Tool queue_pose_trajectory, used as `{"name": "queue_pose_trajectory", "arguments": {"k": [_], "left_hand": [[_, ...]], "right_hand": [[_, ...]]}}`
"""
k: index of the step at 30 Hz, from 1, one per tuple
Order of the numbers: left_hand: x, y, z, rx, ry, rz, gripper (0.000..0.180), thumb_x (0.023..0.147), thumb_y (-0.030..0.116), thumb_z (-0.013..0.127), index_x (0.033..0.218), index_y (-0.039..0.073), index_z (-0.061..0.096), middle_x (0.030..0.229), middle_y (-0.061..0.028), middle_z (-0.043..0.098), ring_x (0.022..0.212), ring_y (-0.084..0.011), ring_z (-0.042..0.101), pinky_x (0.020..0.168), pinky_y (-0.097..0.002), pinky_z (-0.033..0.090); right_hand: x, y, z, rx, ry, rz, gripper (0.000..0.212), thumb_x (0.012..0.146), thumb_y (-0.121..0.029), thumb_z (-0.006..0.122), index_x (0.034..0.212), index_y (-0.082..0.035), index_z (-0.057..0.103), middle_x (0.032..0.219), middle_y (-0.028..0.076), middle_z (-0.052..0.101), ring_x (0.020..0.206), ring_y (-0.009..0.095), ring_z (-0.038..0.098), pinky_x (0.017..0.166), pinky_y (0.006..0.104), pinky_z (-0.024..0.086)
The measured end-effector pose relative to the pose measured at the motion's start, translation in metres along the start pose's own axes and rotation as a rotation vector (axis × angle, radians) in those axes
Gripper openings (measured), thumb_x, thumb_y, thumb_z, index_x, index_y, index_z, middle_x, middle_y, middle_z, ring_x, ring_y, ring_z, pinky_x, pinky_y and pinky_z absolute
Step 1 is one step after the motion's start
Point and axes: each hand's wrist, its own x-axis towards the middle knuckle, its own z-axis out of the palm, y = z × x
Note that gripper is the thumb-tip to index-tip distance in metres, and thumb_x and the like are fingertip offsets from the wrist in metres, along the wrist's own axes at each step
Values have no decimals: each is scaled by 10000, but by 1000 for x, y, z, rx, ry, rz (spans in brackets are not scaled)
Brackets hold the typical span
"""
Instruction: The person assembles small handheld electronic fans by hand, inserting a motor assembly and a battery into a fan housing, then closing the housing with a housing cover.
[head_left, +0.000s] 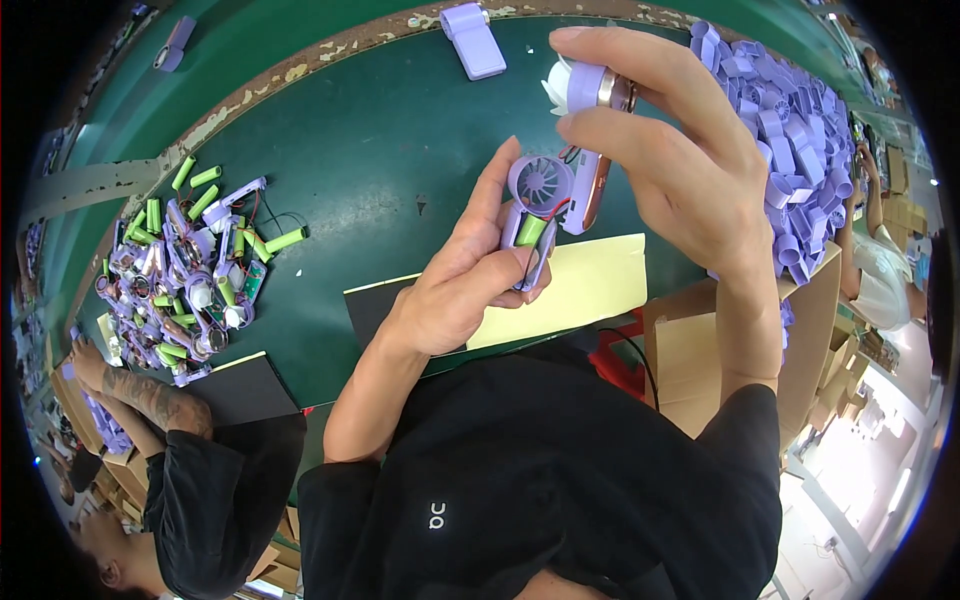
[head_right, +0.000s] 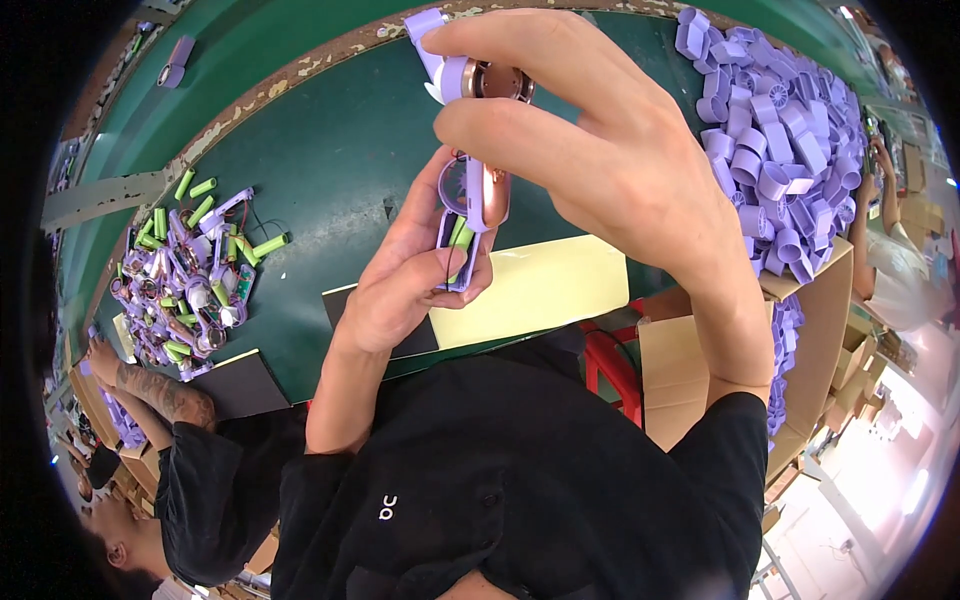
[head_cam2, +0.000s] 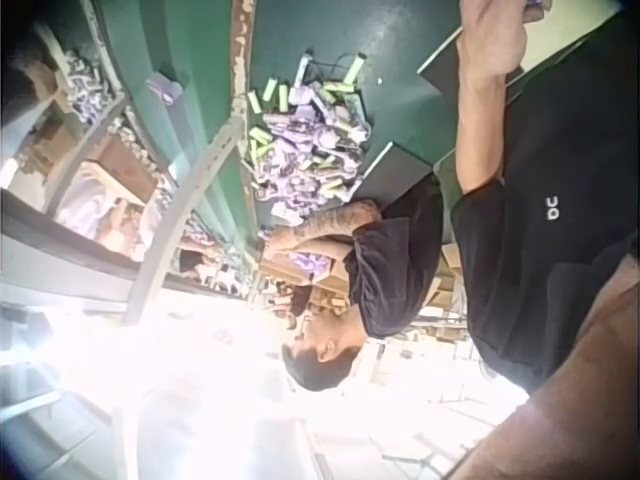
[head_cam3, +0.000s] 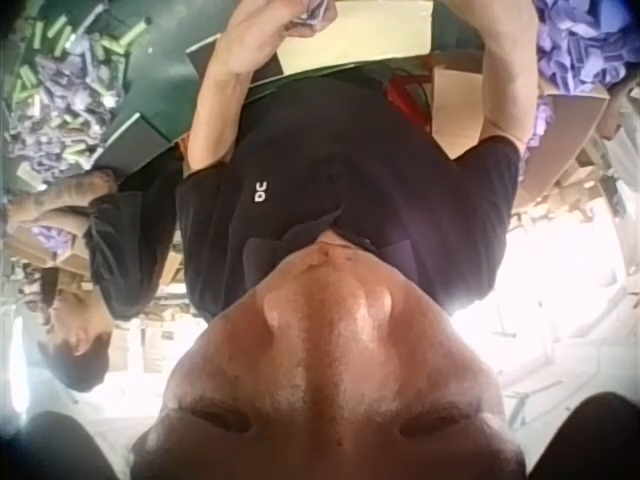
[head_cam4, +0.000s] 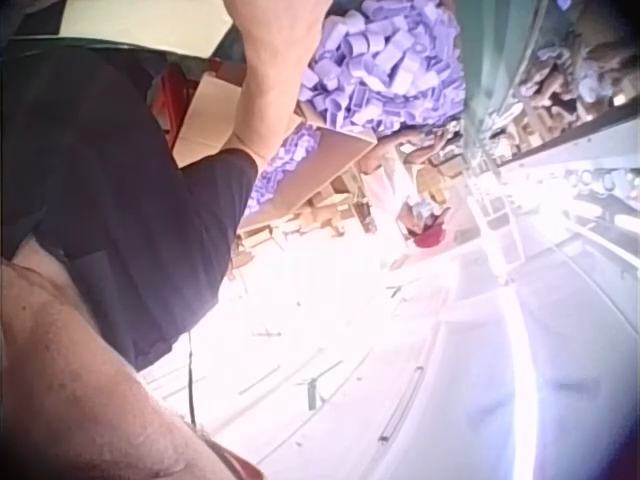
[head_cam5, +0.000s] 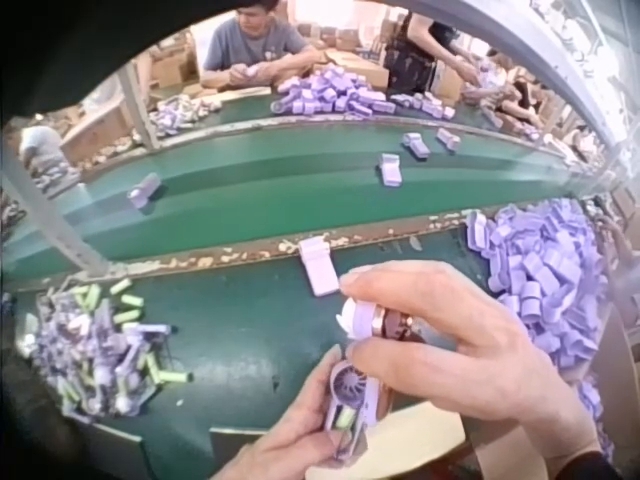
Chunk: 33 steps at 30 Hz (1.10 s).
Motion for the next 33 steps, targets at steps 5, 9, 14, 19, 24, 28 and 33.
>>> {"name": "queue_pose_trajectory", "arguments": {"k": [5,9,14,19,24,28,33], "left_hand": [[2,-10,10,60,75,106,916,894,132,547,1680,113,77,1128,-109,516,728,-147,529,567,-231,342],[2,-10,6,123,84,140,833,966,142,540,1671,105,98,1126,-104,511,717,-134,497,632,-245,370],[3,-14,4,162,98,201,771,1029,160,527,1670,101,103,1106,-88,520,737,-116,476,624,-252,373],[0,-8,-2,118,62,201,862,999,-27,429,1681,100,-82,1283,-108,495,835,-116,453,736,-280,442],[0,-2,0,83,14,190,893,976,3,488,1682,85,-52,1307,-123,478,850,-130,461,781,-292,449],[2,-4,0,120,7,235,905,969,25,510,1683,83,-42,1320,-121,475,870,-137,479,793,-288,453],[3,-7,-5,31,-48,188,919,957,109,538,1684,73,-24,1428,-121,445,941,-143,502,848,-297,451]], "right_hand": [[8,0,5,20,14,-28,273,749,109,718,976,-43,732,1263,186,690,1047,310,700,809,327,594],[11,-3,9,53,4,-23,285,737,124,704,970,-38,735,1270,183,688,1028,299,695,797,325,580],[8,-2,13,54,25,-41,290,750,128,700,983,-39,745,1274,207,679,1059,318,693,821,334,599],[-8,0,8,151,29,-5,318,778,183,674,1020,-14,733,1288,266,650,1146,371,687,902,389,622],[-16,1,3,220,41,-9,356,783,255,611,1056,36,679,1303,334,603,1209,452,657,952,457,610],[-16,4,3,212,73,-39,344,817,246,608,1070,22,671,1300,352,600,1188,454,668,951,463,607],[-13,0,-4,247,112,-35,319,855,203,618,1089,-11,655,1301,367,597,1175,468,673,931,462,605]]}}
